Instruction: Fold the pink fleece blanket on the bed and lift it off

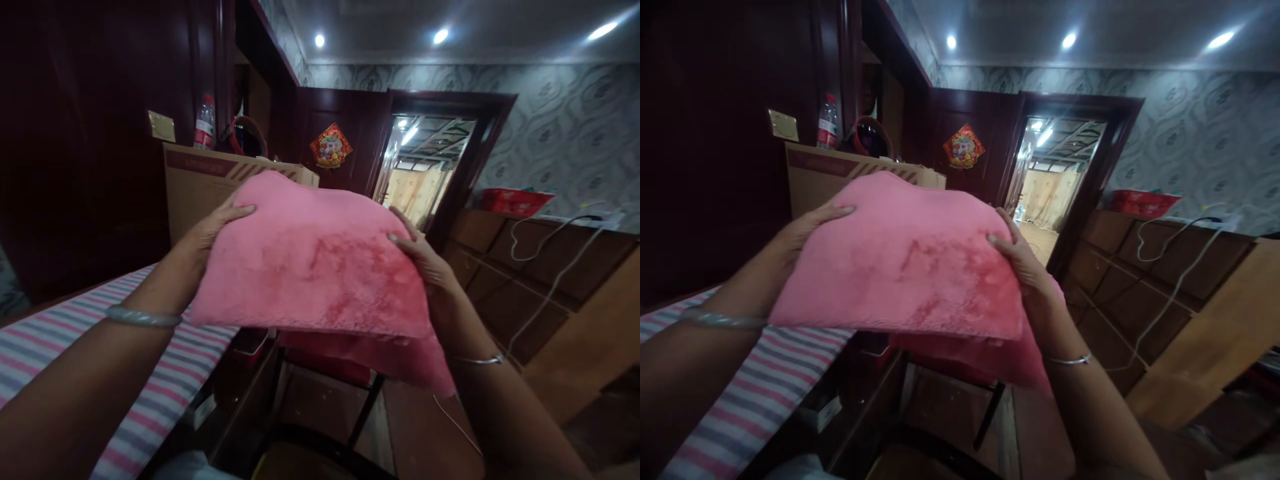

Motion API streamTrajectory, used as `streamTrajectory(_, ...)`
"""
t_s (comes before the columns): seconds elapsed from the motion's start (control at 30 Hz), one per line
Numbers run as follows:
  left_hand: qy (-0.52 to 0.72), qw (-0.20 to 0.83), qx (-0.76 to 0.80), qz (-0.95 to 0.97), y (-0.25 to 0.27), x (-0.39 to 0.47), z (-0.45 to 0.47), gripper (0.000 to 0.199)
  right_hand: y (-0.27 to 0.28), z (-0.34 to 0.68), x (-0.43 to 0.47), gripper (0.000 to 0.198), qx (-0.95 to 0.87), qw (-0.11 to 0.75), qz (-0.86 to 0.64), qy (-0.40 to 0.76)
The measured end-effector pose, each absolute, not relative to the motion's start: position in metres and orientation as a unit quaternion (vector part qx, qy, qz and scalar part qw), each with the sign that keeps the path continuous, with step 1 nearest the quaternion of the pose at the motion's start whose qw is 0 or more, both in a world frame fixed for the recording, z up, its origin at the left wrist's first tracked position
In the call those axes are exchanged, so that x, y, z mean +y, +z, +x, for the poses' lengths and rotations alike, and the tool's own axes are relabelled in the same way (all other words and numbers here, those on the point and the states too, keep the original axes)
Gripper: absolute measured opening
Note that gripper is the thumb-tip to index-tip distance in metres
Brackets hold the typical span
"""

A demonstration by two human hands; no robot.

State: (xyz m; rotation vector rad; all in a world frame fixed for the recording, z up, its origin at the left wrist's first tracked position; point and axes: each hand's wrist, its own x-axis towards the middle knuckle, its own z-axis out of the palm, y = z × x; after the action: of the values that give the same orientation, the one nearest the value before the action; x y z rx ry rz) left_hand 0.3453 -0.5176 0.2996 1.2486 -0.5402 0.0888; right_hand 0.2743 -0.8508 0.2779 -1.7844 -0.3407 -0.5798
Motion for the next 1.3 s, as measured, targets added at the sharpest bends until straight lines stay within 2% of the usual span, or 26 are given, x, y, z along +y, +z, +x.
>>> streamTrajectory(0.2,-0.032,0.765,-0.335,0.548,0.307,-0.607,0.412,0.079,0.297,0.271,-0.928,0.079,-0.032,0.602,-0.754,-0.262)
streamTrajectory(0.3,-0.083,0.763,-0.328,0.550,0.289,-0.640,0.437,0.078,0.284,0.272,-0.951,0.077,0.020,0.618,-0.746,-0.249)
streamTrajectory(0.4,-0.146,0.736,-0.285,0.596,0.254,-0.659,0.452,0.065,0.259,0.276,-0.967,0.085,0.115,0.633,-0.739,-0.201)
streamTrajectory(0.53,-0.123,0.737,-0.260,0.612,0.219,-0.665,0.461,0.041,0.233,0.283,-0.977,0.082,0.126,0.639,-0.738,-0.177)
streamTrajectory(0.77,-0.113,0.758,-0.261,0.587,0.226,-0.669,0.470,0.050,0.229,0.293,-0.989,0.082,0.100,0.615,-0.746,-0.236)
streamTrajectory(0.97,-0.084,0.765,-0.250,0.587,0.223,-0.666,0.464,0.050,0.233,0.289,-0.989,0.079,0.086,0.568,-0.774,-0.267)
streamTrajectory(1.13,-0.164,0.762,-0.224,0.585,0.219,-0.657,0.453,0.043,0.226,0.287,-0.983,0.066,0.095,0.507,-0.823,-0.239)
streamTrajectory(1.23,-0.162,0.762,-0.240,0.579,0.222,-0.654,0.450,0.044,0.230,0.287,-0.988,0.067,0.125,0.426,-0.852,-0.275)
streamTrajectory(1.3,-0.152,0.752,-0.248,0.591,0.224,-0.652,0.450,0.043,0.237,0.285,-0.989,0.068,0.136,0.338,-0.886,-0.288)
